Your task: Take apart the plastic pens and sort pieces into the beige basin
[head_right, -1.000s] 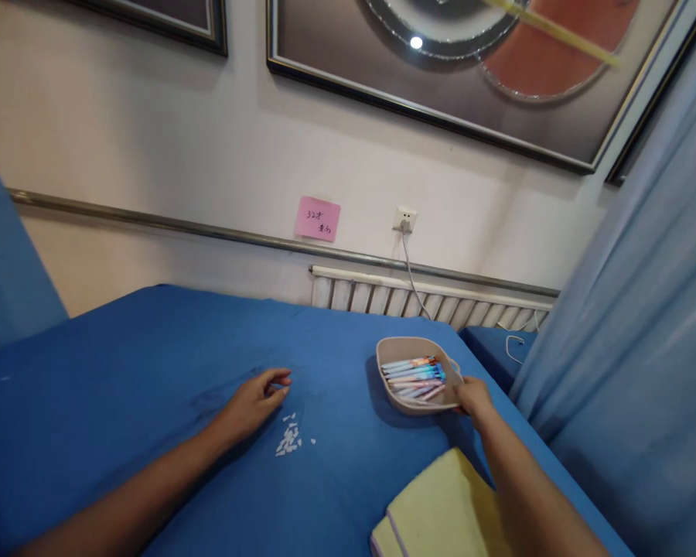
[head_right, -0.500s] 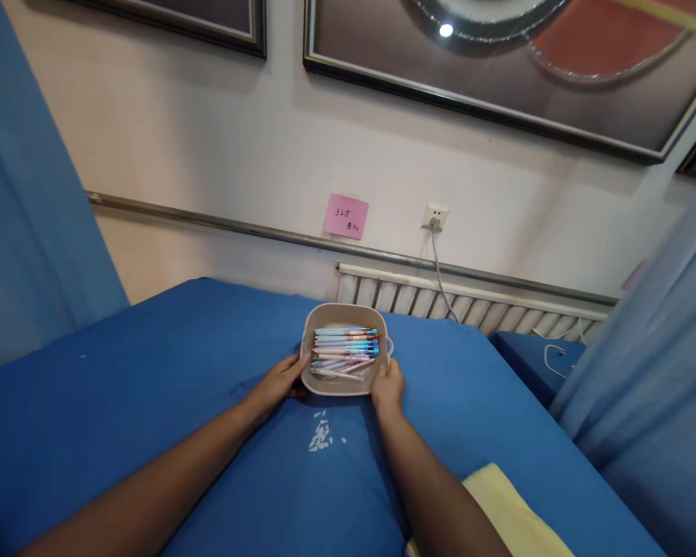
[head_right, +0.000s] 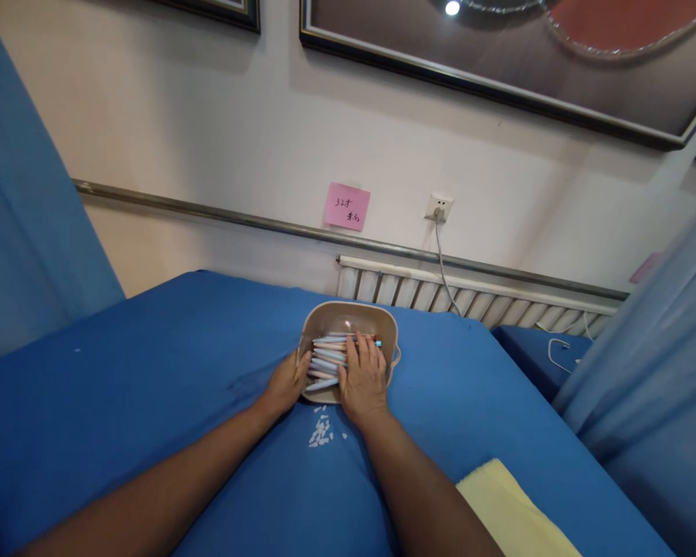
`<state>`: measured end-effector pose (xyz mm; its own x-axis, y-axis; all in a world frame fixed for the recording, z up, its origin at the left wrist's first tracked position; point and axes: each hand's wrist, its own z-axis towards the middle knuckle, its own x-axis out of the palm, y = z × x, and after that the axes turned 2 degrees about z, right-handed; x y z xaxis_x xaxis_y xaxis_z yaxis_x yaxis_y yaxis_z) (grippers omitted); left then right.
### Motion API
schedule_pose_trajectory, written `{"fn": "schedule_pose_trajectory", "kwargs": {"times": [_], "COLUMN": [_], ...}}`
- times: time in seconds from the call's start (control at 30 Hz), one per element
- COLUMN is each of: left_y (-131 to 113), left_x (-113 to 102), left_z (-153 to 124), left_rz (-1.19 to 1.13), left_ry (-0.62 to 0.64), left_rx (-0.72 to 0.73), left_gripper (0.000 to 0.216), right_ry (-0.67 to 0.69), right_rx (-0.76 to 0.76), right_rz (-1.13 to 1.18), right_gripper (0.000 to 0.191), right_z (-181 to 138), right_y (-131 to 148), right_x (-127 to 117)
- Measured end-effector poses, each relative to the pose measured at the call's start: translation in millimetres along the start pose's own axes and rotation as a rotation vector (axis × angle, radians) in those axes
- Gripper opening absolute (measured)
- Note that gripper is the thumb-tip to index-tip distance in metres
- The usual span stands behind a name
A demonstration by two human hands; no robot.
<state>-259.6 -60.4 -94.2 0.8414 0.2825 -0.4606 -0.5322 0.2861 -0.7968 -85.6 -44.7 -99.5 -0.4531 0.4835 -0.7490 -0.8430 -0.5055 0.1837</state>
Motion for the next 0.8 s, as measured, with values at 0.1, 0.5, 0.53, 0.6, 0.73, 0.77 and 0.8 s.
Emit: {"fn": "schedule_pose_trajectory", "kwargs": {"times": [0.1,0.5,0.53,0.6,0.73,0.77,0.8], "left_y": [-0.3,5.8,5.8,6.1,6.3,6.2,6.1], "left_x": [2.4,1.2,1.4,1.5,0.5,0.0,-0.7], "left_z": [-1.1,4.2,4.4,4.8,6.6,7.1,7.6], "left_rz": [0.051,0.093,0.097,0.103,0.089,0.085,0.084], "left_ry": [0.015,0.018,0.011,0.0,-0.029,-0.04,-0.05], "left_rx": [0.045,-0.013,-0.001,0.021,0.031,0.028,0.023], "left_gripper": [0.048,0.053,0.053,0.052,0.05,0.051,0.051], "right_ry": [0.072,0.236,0.248,0.273,0.301,0.301,0.297], "right_rx": [-0.021,-0.003,-0.004,-0.006,-0.021,-0.024,-0.025], "right_rz": [-0.016,-0.012,-0.016,-0.024,-0.026,-0.027,-0.03], "right_gripper": [0.054,0.051,0.051,0.049,0.049,0.049,0.05], "right_z": [1.6,6.4,6.4,6.1,4.6,4.0,3.3], "right_y": [-0.8,3.2,3.0,2.2,2.7,3.5,4.4], "right_x": [-1.8,-23.2,-23.6,-24.2,-24.8,-24.6,-24.4]}}
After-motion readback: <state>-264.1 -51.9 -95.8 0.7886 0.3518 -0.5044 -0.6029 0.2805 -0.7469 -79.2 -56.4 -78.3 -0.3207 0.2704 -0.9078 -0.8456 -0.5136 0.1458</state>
